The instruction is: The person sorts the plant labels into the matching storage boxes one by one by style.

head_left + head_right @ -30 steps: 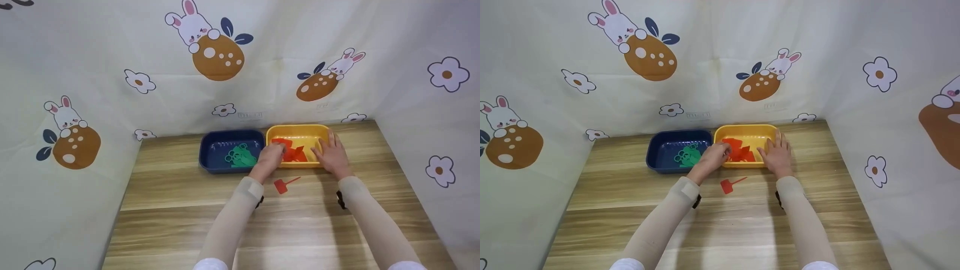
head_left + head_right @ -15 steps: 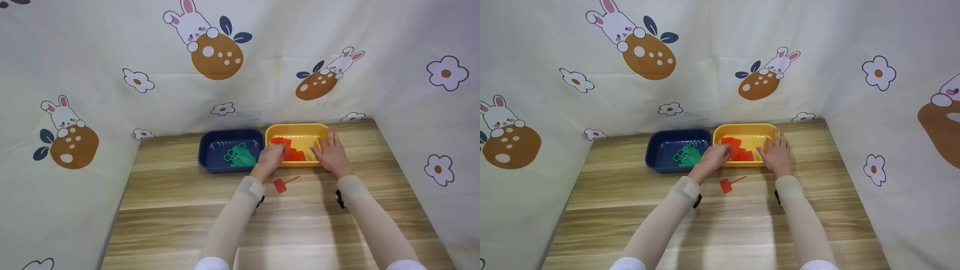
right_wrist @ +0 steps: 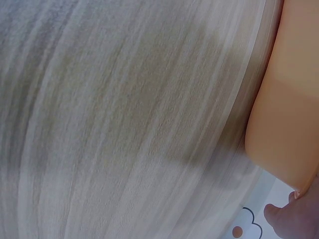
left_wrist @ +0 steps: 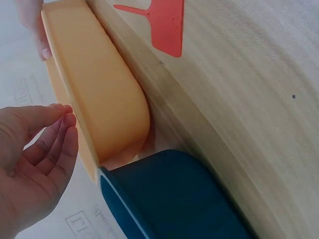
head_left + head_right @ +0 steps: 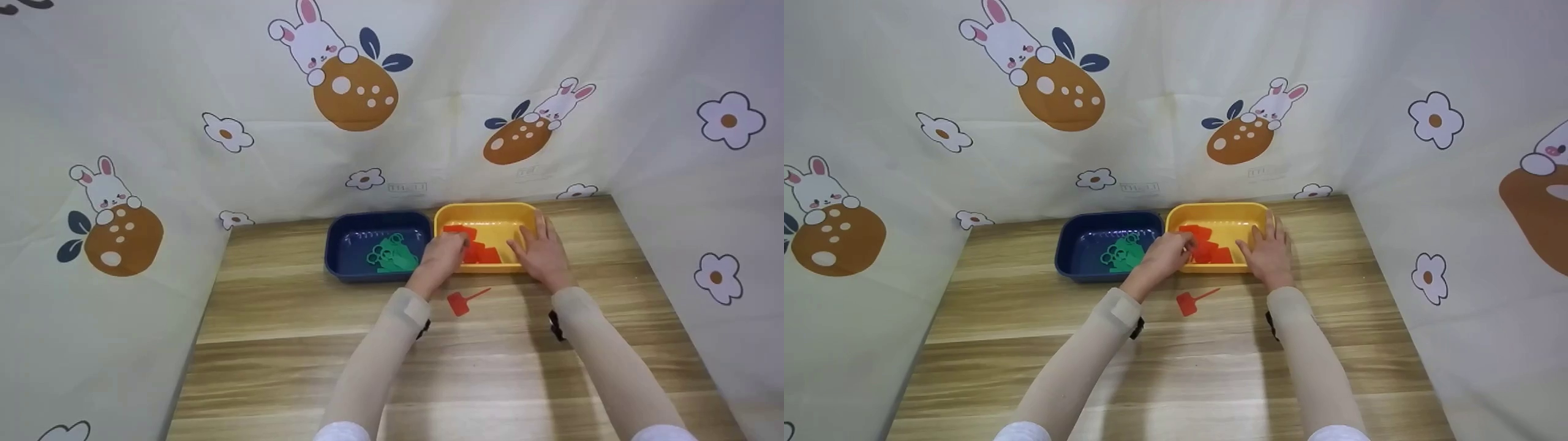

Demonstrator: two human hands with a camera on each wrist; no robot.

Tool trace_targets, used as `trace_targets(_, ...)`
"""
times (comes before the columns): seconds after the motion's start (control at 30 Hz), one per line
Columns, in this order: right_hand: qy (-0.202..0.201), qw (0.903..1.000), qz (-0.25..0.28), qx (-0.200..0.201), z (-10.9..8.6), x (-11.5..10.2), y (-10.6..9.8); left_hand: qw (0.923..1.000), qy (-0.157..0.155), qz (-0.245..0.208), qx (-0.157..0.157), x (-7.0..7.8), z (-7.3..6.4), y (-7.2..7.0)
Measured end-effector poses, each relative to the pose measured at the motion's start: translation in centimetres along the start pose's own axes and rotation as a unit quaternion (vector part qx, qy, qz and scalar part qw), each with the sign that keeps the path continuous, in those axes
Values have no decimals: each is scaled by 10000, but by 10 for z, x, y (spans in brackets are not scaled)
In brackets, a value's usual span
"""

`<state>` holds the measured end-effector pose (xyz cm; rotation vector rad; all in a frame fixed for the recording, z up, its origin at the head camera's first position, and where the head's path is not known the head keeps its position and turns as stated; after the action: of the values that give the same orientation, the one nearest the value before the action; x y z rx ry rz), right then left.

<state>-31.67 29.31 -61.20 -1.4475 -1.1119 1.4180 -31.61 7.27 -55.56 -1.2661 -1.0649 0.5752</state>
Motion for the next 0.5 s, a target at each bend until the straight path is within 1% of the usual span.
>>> trace_targets(0.23,33,10000,-86,28,0,1,0,9998,156,134,-59,8,-3,-5)
trace_targets(0.5,-11,9999,79,68,-2,-1,-2,9989,353,283,-124,18,-8,-7)
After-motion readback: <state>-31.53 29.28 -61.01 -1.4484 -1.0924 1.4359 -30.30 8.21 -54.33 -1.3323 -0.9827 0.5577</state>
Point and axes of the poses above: each hand's wrist, its own z-axis towards the middle knuckle, its own y-axis out of the palm, x = y × z, the point moved 4 cm from there along z, towards the middle knuckle, and after that the axes turned 5 degrees about y, right-handed, at the moved point
